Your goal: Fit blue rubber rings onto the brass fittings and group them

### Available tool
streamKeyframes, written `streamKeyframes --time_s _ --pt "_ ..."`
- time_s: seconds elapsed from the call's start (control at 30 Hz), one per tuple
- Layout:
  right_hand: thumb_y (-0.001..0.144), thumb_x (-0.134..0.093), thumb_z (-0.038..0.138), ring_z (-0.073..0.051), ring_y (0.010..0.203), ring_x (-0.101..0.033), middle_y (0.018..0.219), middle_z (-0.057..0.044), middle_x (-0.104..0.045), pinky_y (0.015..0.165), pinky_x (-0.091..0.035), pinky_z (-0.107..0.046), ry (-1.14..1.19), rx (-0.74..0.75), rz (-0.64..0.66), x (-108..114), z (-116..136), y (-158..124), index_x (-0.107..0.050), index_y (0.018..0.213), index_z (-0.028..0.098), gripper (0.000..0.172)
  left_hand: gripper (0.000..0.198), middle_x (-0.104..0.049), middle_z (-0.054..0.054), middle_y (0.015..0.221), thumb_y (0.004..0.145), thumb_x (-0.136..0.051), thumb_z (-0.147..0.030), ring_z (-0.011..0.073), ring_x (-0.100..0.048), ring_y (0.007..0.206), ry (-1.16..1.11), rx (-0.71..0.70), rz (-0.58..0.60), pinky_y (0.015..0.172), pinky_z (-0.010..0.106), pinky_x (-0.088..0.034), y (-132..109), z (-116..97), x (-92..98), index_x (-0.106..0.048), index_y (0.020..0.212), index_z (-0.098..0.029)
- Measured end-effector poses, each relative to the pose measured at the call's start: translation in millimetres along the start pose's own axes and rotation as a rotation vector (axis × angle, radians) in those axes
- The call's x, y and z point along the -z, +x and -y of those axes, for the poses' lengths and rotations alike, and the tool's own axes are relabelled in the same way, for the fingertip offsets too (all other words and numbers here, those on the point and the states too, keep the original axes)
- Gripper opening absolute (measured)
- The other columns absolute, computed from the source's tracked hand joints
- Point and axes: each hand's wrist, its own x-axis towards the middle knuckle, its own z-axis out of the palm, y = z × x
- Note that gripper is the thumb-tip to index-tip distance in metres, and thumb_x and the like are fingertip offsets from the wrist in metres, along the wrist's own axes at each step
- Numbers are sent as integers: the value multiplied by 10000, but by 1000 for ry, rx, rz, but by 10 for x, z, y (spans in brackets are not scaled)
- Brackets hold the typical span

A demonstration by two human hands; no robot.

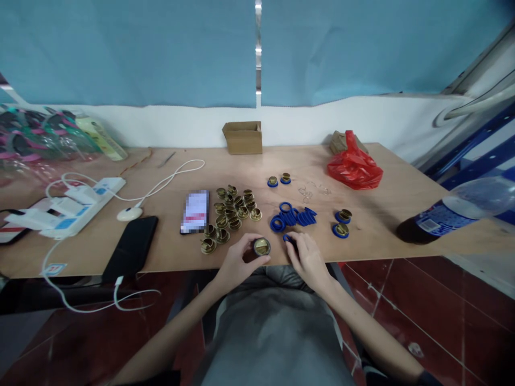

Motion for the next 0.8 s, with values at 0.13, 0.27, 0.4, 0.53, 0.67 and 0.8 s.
streamKeyframes --time_s 0.13,0.27,0.4,0.53,0.67,0.8 --pt "1063 -430 218 -281 893 -644 1013 -146 -702 788 -530 -417 -34 -4 4 -4 6 7 -563 1212 142 213 381 -740 52 1061 800 -786 -264 216 -722 975 0 9 5 894 342 -566 -1 -13 0 -615 1135 -209" --pt "1063 -412 207 -287 918 -657 1046 -162 -712 784 -532 -417 -40 8 -26 -15 -2 4 -569 1230 135 240 377 -736 51 1071 806 -780 -267 216 -718 994 5 9 11 907 342 -561 -3 -24 1 -615 1139 -208" --pt "1058 -418 195 -287 938 -665 1065 -166 -717 800 -543 -421 -15 8 -42 -18 -11 -2 -572 1244 136 249 379 -734 47 1062 806 -779 -270 211 -718 974 11 7 11 897 337 -560 2 -32 4 -614 1141 -209" --pt "1052 -436 203 -289 957 -667 1072 -164 -714 818 -555 -430 17 2 -42 -6 -6 -1 -572 1242 146 241 373 -737 51 1070 804 -782 -269 216 -720 981 21 2 6 899 335 -560 2 -22 10 -618 1134 -209" --pt "1046 -445 221 -283 972 -674 1075 -155 -700 844 -570 -436 55 -23 -38 20 17 2 -553 1251 165 238 375 -736 55 1071 809 -781 -272 217 -718 985 27 -4 11 909 337 -557 -4 0 10 -616 1141 -209" --pt "1033 -424 197 -270 1007 -685 1098 -151 -680 872 -588 -422 96 -45 -34 46 31 6 -518 1266 169 252 374 -735 54 1061 814 -777 -272 213 -717 968 27 4 18 892 339 -562 -4 -12 10 -614 1144 -206"
